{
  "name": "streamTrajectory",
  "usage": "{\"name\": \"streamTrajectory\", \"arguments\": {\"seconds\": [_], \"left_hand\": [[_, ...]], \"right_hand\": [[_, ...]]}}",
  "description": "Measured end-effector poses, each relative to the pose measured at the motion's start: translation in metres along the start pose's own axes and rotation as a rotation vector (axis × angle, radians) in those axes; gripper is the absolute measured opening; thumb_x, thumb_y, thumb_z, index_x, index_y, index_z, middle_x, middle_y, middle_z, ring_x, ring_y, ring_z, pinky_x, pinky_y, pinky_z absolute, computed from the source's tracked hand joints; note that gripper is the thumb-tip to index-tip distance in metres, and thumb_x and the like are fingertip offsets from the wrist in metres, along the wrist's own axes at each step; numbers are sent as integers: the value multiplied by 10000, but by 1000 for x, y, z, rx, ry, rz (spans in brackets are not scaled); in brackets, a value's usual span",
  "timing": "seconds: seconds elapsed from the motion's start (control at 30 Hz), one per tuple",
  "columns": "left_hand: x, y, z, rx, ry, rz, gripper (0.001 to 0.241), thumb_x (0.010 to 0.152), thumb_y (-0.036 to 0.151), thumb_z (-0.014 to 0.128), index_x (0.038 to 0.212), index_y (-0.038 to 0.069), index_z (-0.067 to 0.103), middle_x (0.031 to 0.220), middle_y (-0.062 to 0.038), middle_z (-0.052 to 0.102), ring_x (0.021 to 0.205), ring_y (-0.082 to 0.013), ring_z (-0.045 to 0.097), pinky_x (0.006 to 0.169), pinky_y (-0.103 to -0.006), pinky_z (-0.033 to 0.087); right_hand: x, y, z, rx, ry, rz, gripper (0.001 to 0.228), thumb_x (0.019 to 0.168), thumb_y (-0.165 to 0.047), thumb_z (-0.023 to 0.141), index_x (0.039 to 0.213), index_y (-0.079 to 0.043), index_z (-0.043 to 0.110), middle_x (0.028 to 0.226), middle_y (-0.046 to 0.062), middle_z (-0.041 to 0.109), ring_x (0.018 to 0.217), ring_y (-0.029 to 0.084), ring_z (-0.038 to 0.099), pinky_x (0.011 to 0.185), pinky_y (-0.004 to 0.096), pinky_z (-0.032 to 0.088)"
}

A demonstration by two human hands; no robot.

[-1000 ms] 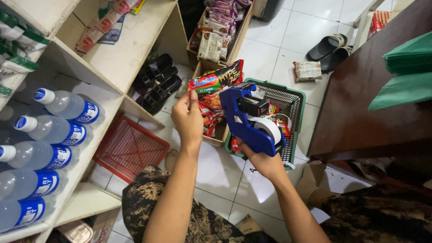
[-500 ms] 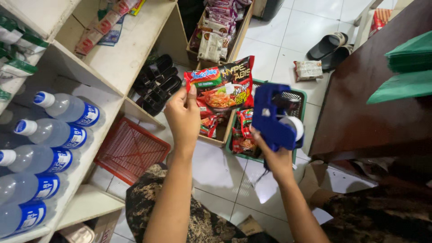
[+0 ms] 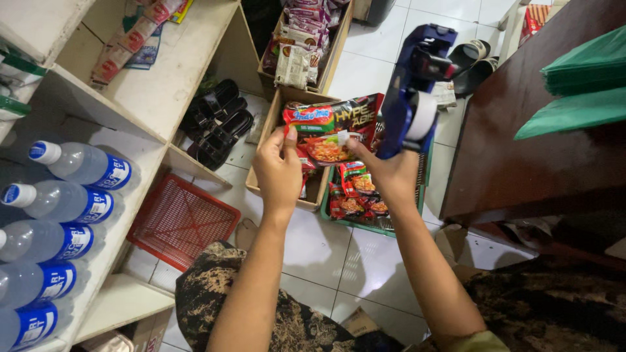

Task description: The person applies labels to noodle packets by hand using a label applicator, then places each labeled packet into a basket.

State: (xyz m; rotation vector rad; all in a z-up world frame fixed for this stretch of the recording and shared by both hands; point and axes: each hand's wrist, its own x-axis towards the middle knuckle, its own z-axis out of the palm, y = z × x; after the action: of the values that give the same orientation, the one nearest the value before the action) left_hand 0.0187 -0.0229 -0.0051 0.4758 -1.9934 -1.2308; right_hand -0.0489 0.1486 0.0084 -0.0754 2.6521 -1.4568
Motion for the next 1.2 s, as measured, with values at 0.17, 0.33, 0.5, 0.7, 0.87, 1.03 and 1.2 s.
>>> {"name": "streamTrajectory", "arguments": {"seconds": [0.17, 0.33, 0.5, 0.7, 0.87, 1.03, 1.2], "left_hand": [[-13, -5, 9, -75, -33, -88, 292, 1060, 250, 569, 1058, -1, 718, 874, -152, 757, 769, -209, 703, 741, -348, 527], [-17, -13, 17, -132, -74, -171, 286, 1045, 239, 571, 1111, 14, 734, 884, -102, 784, 743, -157, 666, 734, -326, 527], [-17, -35, 26, -371, -92, -273, 281, 1068, 228, 578, 1095, -10, 723, 900, -29, 740, 787, -79, 604, 723, -293, 508], [-22, -94, 77, 25, -132, -271, 388, 1092, 251, 591, 837, -38, 624, 652, -58, 582, 603, -126, 458, 587, -336, 397], [-56, -159, 146, -40, -188, -491, 378, 1064, 290, 571, 819, 10, 634, 671, -97, 608, 597, -151, 512, 571, -362, 409], [-95, -231, 224, -90, -261, -544, 295, 1039, 240, 603, 952, -38, 646, 789, -153, 700, 722, -247, 651, 665, -407, 511], [-106, -250, 229, -316, -421, -286, 391, 981, 220, 667, 1253, -50, 587, 1203, -201, 684, 1106, -277, 658, 916, -365, 521]], "right_hand": [[11, -8, 18, 528, -32, -306, 336, 828, -259, 876, 992, -27, 695, 880, -20, 718, 776, 53, 669, 688, 205, 555], [35, 40, 20, 417, -117, -140, 344, 860, -297, 866, 992, -6, 739, 903, 12, 736, 784, 77, 651, 729, 220, 528], [51, 120, -14, 613, -177, 80, 309, 900, -265, 808, 1092, -35, 729, 970, -5, 735, 861, 71, 667, 789, 230, 523], [38, 218, -39, 463, -39, 124, 338, 786, -68, 868, 1082, -6, 716, 999, 23, 733, 852, 107, 670, 773, 268, 529], [39, 238, -31, 532, -27, 316, 323, 768, -59, 843, 1057, 3, 712, 924, 69, 748, 753, 162, 697, 692, 313, 559], [42, 240, -33, 569, -65, 346, 337, 767, -69, 832, 1056, 44, 700, 899, 100, 774, 743, 192, 728, 694, 316, 576], [33, 215, -35, 624, -39, 268, 313, 858, -91, 818, 1130, 10, 700, 1014, 72, 732, 869, 166, 703, 749, 309, 579]]}}
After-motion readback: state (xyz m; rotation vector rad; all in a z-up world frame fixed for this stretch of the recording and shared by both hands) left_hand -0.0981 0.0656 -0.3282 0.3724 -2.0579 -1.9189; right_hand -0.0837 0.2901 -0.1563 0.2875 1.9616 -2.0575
